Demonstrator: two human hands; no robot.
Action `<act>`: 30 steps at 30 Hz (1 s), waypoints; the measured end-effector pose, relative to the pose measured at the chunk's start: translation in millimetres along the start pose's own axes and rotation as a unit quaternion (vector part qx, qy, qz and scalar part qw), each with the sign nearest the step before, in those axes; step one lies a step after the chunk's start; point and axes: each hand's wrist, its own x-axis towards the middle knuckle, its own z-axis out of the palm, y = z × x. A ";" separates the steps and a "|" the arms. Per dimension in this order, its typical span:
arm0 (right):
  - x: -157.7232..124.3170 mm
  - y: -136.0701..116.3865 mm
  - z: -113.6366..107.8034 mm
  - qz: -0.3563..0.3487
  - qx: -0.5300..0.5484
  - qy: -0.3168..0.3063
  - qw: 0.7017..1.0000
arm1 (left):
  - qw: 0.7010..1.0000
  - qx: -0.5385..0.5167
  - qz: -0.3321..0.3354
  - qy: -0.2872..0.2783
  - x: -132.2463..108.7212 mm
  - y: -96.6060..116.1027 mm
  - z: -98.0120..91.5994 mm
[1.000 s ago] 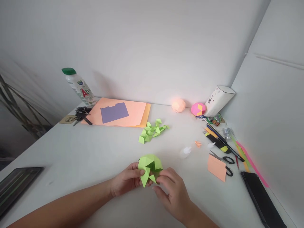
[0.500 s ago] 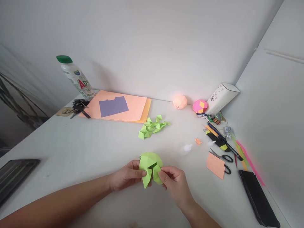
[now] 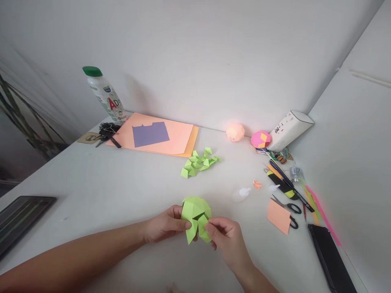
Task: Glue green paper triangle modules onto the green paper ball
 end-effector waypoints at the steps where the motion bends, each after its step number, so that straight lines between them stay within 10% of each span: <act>1: 0.0 -1.1 0.7 0.000 0.002 -0.005 1.000 | 1.000 0.006 0.004 -0.006 0.1 -0.5 -0.5; 30: -0.8 1.8 7.2 0.065 0.000 -0.015 0.998 | 0.994 0.112 -0.006 0.014 -2.7 -2.2 -0.5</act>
